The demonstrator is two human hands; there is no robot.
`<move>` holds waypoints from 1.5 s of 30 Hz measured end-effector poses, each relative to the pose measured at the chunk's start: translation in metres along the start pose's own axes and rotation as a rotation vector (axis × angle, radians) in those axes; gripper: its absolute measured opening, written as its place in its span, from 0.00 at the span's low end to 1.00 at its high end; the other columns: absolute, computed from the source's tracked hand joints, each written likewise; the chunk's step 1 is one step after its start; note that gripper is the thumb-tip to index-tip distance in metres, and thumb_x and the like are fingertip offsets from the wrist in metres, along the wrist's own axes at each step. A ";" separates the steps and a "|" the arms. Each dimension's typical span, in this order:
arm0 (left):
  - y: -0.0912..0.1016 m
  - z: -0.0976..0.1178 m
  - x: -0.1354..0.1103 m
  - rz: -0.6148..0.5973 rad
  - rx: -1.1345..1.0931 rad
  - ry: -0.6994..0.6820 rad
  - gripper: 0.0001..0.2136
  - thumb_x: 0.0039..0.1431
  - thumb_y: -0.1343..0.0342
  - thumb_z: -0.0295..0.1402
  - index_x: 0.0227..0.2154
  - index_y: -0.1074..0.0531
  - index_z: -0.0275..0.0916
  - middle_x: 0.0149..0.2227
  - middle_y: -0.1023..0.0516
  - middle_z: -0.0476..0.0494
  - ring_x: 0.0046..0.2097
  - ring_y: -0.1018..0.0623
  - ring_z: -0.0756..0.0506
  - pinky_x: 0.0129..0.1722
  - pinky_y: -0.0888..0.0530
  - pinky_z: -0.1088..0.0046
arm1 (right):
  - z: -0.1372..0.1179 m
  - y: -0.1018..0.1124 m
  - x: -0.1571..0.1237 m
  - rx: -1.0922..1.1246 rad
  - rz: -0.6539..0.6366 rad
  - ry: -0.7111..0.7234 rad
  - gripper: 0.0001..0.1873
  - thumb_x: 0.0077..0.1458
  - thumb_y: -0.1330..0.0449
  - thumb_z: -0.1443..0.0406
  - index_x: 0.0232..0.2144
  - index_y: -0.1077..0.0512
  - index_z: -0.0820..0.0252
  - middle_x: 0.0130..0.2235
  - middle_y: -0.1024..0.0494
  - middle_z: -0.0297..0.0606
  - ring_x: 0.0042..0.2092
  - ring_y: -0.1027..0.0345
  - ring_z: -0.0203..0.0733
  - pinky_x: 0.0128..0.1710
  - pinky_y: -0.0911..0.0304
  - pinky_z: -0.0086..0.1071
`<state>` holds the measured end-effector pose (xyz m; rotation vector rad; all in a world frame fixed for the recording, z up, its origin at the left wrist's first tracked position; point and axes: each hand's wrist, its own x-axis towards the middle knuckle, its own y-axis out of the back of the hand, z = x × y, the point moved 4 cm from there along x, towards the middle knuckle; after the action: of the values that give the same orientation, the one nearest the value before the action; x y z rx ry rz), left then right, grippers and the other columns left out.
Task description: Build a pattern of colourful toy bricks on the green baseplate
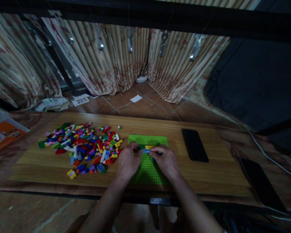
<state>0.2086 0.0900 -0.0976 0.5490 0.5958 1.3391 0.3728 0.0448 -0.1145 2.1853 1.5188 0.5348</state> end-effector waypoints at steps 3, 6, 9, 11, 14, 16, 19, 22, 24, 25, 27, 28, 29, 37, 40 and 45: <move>0.001 0.003 -0.005 0.014 0.003 -0.074 0.12 0.54 0.44 0.29 0.43 0.27 0.39 0.38 0.22 0.45 0.35 0.23 0.48 0.37 0.28 0.72 | 0.002 0.001 0.000 0.052 -0.008 -0.003 0.06 0.49 0.36 0.60 0.30 0.20 0.51 0.32 0.22 0.35 0.34 0.28 0.41 0.35 0.35 0.33; -0.001 0.006 -0.011 0.009 0.036 -0.229 0.11 0.55 0.44 0.27 0.41 0.26 0.43 0.41 0.24 0.47 0.34 0.24 0.50 0.37 0.28 0.74 | 0.004 0.000 0.000 0.096 -0.029 -0.003 0.07 0.48 0.36 0.58 0.30 0.20 0.52 0.32 0.22 0.35 0.34 0.28 0.41 0.35 0.35 0.33; -0.005 0.006 -0.015 0.038 0.114 -0.320 0.09 0.57 0.46 0.28 0.39 0.25 0.44 0.43 0.26 0.47 0.39 0.24 0.49 0.40 0.28 0.74 | 0.004 -0.001 0.000 0.058 -0.031 0.014 0.06 0.48 0.36 0.59 0.30 0.20 0.51 0.32 0.22 0.35 0.34 0.29 0.41 0.36 0.35 0.34; -0.008 0.006 -0.014 0.048 0.173 -0.336 0.08 0.59 0.48 0.29 0.38 0.24 0.44 0.43 0.26 0.47 0.40 0.24 0.48 0.39 0.28 0.74 | 0.004 -0.002 0.000 0.023 -0.031 0.028 0.06 0.48 0.36 0.59 0.30 0.20 0.50 0.32 0.22 0.35 0.33 0.29 0.40 0.37 0.35 0.34; -0.010 0.006 -0.014 0.037 0.207 -0.341 0.09 0.61 0.49 0.30 0.38 0.24 0.44 0.43 0.25 0.47 0.39 0.23 0.49 0.38 0.28 0.75 | 0.004 -0.001 0.000 0.001 -0.027 0.024 0.07 0.48 0.36 0.60 0.32 0.20 0.51 0.32 0.22 0.35 0.33 0.29 0.41 0.36 0.36 0.34; -0.011 0.005 -0.014 0.047 0.204 -0.336 0.09 0.61 0.48 0.31 0.37 0.23 0.45 0.43 0.25 0.47 0.39 0.23 0.49 0.38 0.28 0.76 | 0.006 0.001 0.001 0.022 -0.027 0.005 0.09 0.47 0.36 0.60 0.34 0.20 0.52 0.32 0.21 0.35 0.32 0.29 0.41 0.34 0.36 0.33; -0.013 0.003 -0.014 0.088 0.185 -0.319 0.09 0.61 0.47 0.32 0.37 0.22 0.46 0.43 0.24 0.48 0.39 0.23 0.49 0.38 0.28 0.76 | 0.009 0.006 0.003 0.071 -0.009 -0.036 0.11 0.49 0.38 0.59 0.35 0.21 0.54 0.33 0.20 0.37 0.33 0.28 0.41 0.35 0.35 0.34; -0.016 0.001 -0.014 0.115 0.154 -0.302 0.09 0.60 0.47 0.33 0.37 0.22 0.47 0.43 0.24 0.48 0.38 0.23 0.50 0.39 0.28 0.76 | 0.010 0.010 0.004 0.088 0.011 -0.058 0.11 0.50 0.40 0.58 0.34 0.21 0.55 0.35 0.19 0.38 0.36 0.27 0.42 0.39 0.34 0.35; -0.017 0.000 -0.014 0.123 0.134 -0.294 0.09 0.60 0.47 0.33 0.38 0.21 0.48 0.42 0.24 0.48 0.38 0.23 0.50 0.39 0.28 0.76 | 0.008 0.009 0.004 0.072 0.002 -0.057 0.12 0.50 0.40 0.58 0.33 0.21 0.56 0.34 0.19 0.38 0.35 0.27 0.42 0.37 0.34 0.35; -0.018 0.000 -0.015 0.126 0.125 -0.292 0.09 0.61 0.47 0.34 0.38 0.21 0.47 0.42 0.24 0.48 0.38 0.23 0.50 0.39 0.28 0.76 | 0.007 0.008 0.004 0.051 -0.003 -0.056 0.12 0.50 0.40 0.57 0.34 0.22 0.56 0.33 0.20 0.37 0.34 0.27 0.42 0.35 0.35 0.34; -0.019 -0.001 -0.015 0.133 0.114 -0.287 0.09 0.61 0.47 0.34 0.38 0.21 0.47 0.42 0.24 0.48 0.39 0.23 0.50 0.39 0.28 0.76 | 0.004 0.007 0.003 -0.015 0.004 -0.057 0.13 0.48 0.39 0.56 0.34 0.22 0.56 0.30 0.21 0.35 0.31 0.29 0.41 0.32 0.36 0.33; -0.019 -0.002 -0.015 0.136 0.113 -0.284 0.09 0.61 0.47 0.34 0.38 0.21 0.47 0.42 0.24 0.47 0.39 0.23 0.50 0.39 0.28 0.76 | 0.002 0.006 0.003 -0.050 0.016 -0.056 0.13 0.48 0.38 0.56 0.33 0.22 0.55 0.29 0.22 0.34 0.29 0.30 0.40 0.30 0.37 0.32; -0.019 -0.002 -0.015 0.138 0.114 -0.278 0.09 0.61 0.47 0.34 0.38 0.21 0.48 0.42 0.24 0.47 0.39 0.23 0.50 0.39 0.28 0.76 | 0.001 0.005 0.002 -0.081 0.031 -0.052 0.13 0.47 0.38 0.56 0.33 0.22 0.55 0.28 0.23 0.34 0.29 0.30 0.40 0.30 0.37 0.32; -0.020 -0.008 -0.014 0.122 0.055 -0.273 0.09 0.59 0.45 0.32 0.38 0.21 0.47 0.44 0.24 0.48 0.40 0.23 0.50 0.43 0.27 0.75 | 0.000 0.002 0.000 -0.069 0.013 -0.021 0.11 0.50 0.39 0.57 0.33 0.22 0.54 0.30 0.23 0.34 0.30 0.30 0.39 0.31 0.38 0.32; -0.020 -0.008 -0.014 0.103 0.036 -0.281 0.09 0.59 0.45 0.31 0.39 0.22 0.47 0.44 0.25 0.48 0.41 0.23 0.50 0.44 0.27 0.74 | -0.003 -0.002 -0.002 -0.057 -0.039 0.074 0.10 0.53 0.41 0.59 0.34 0.21 0.52 0.33 0.23 0.36 0.34 0.29 0.40 0.36 0.37 0.32; -0.016 -0.003 -0.016 0.099 0.021 -0.284 0.11 0.57 0.46 0.27 0.40 0.24 0.44 0.45 0.25 0.47 0.42 0.24 0.49 0.45 0.27 0.73 | -0.010 -0.008 -0.003 -0.125 -0.092 0.216 0.08 0.55 0.41 0.61 0.35 0.21 0.50 0.34 0.24 0.36 0.37 0.29 0.40 0.39 0.37 0.33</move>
<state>0.2159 0.0720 -0.1098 0.7784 0.3537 1.3191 0.3606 0.0459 -0.1105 2.0051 1.6380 0.8349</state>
